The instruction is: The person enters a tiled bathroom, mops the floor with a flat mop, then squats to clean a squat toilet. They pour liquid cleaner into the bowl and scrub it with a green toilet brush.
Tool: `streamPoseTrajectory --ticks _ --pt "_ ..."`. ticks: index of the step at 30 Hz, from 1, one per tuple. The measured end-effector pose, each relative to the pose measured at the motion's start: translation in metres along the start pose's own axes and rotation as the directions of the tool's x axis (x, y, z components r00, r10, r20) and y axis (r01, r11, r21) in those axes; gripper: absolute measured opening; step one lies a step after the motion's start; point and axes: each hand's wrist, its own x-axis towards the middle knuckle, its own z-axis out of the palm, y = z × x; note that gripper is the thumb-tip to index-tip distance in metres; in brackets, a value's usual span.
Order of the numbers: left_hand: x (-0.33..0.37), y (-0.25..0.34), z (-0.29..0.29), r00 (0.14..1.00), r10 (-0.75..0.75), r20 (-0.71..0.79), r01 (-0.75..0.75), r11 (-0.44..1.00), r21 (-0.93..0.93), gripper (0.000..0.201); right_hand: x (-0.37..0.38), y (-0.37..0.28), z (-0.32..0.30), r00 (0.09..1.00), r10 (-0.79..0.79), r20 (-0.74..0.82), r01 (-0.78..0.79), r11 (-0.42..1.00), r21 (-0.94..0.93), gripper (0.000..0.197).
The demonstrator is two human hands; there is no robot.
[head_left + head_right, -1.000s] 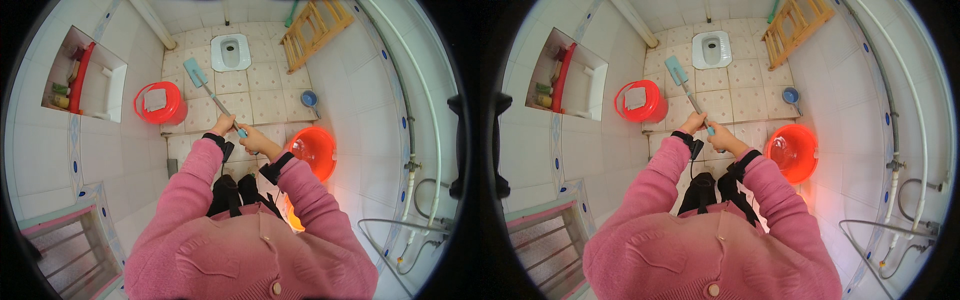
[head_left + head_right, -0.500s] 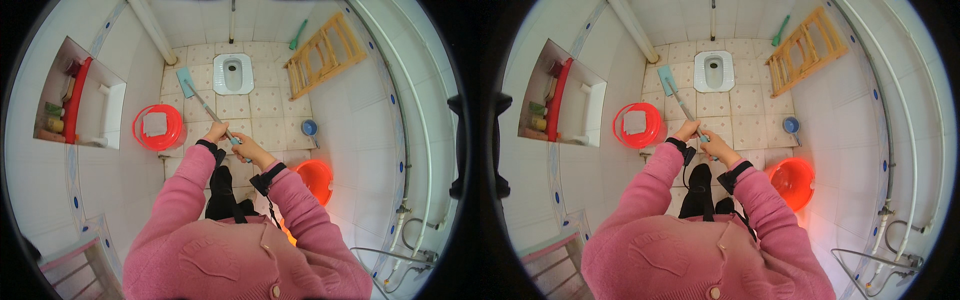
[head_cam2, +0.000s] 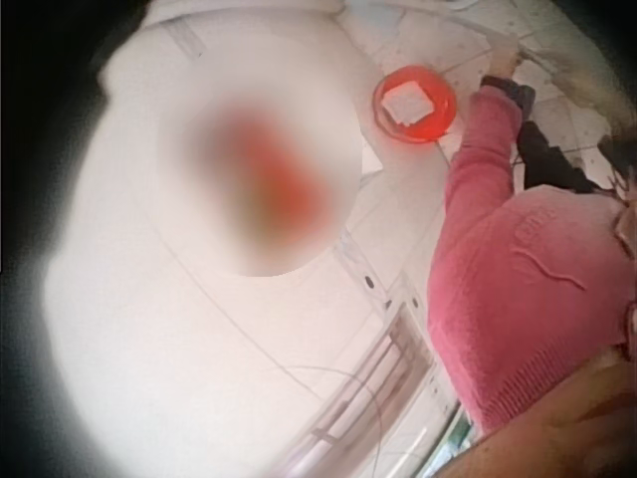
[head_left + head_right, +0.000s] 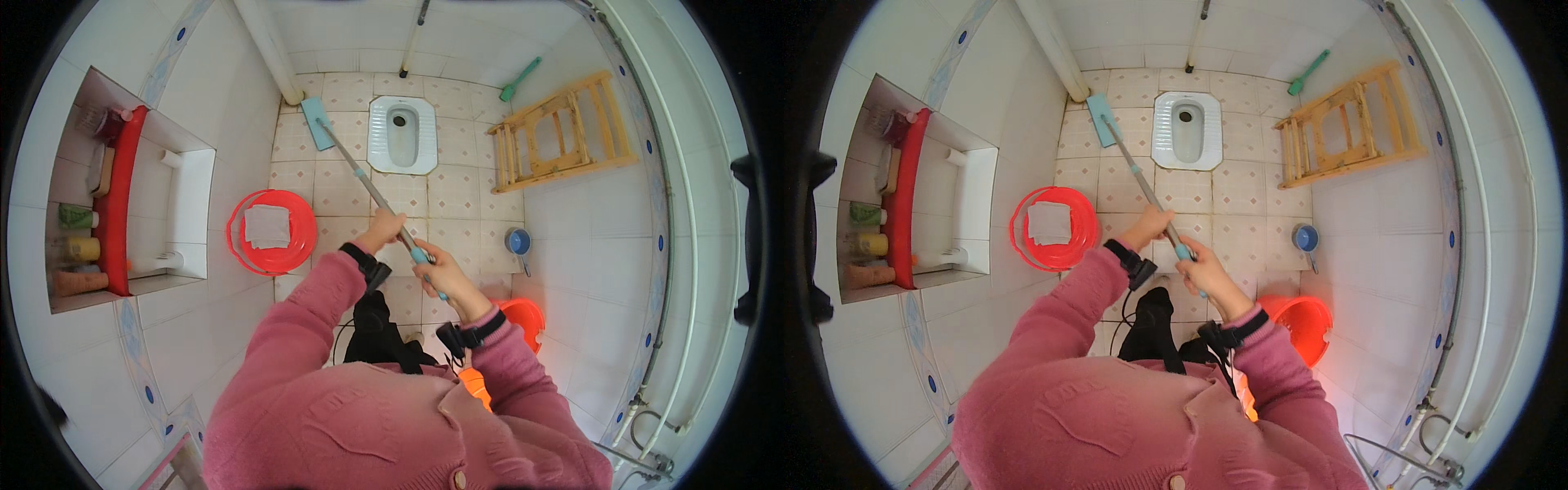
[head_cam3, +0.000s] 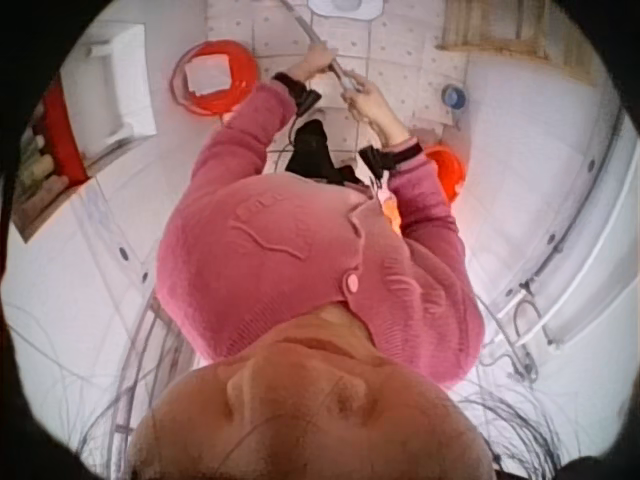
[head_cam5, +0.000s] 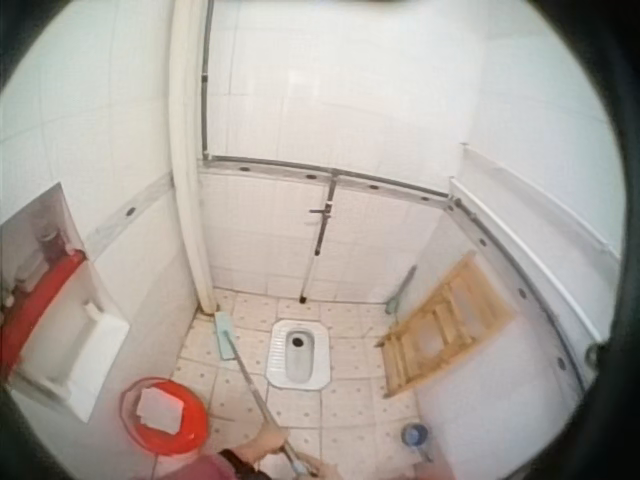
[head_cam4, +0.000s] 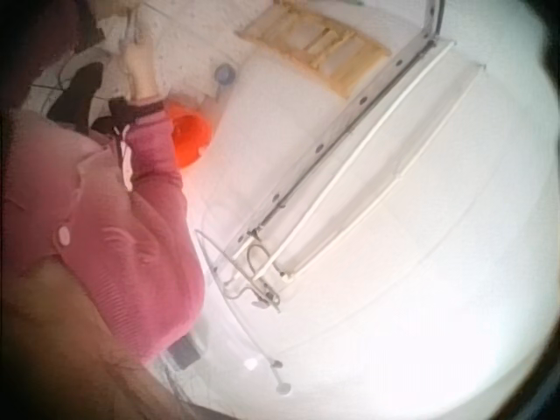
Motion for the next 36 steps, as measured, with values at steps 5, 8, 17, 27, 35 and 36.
streamPoseTrajectory --ticks 5,8,17,27,35,36 --pt "0.005 0.002 -0.002 0.996 -0.017 0.093 0.024 0.997 -0.073 0.065 -0.002 -0.008 0.014 0.996 0.006 -0.084 -0.013 0.997 -0.083 0.066" --pt "0.027 0.013 -0.014 0.999 0.011 0.036 -0.010 1.000 -0.005 0.046 0.020 -0.023 0.020 0.995 -0.040 -0.089 0.031 0.994 -0.109 0.065" --pt "0.084 0.026 -0.071 0.998 0.026 -0.049 -0.032 0.989 -0.144 0.024 0.108 -0.037 0.053 0.987 -0.147 -0.071 0.117 0.939 -0.324 0.062" --pt "0.019 0.005 -0.006 0.997 -0.067 0.025 0.070 0.988 -0.141 0.024 0.025 -0.011 0.005 0.995 -0.091 0.049 0.103 0.930 -0.354 0.065" --pt "-0.041 -0.013 0.027 0.980 -0.182 0.084 0.192 0.972 -0.136 0.025 -0.040 0.011 -0.024 0.994 -0.004 0.110 0.036 0.956 -0.291 0.065" --pt "-0.047 -0.017 0.032 0.981 -0.185 0.055 0.189 0.978 -0.084 0.026 -0.046 0.015 -0.028 0.993 -0.003 0.115 0.036 0.957 -0.287 0.065"
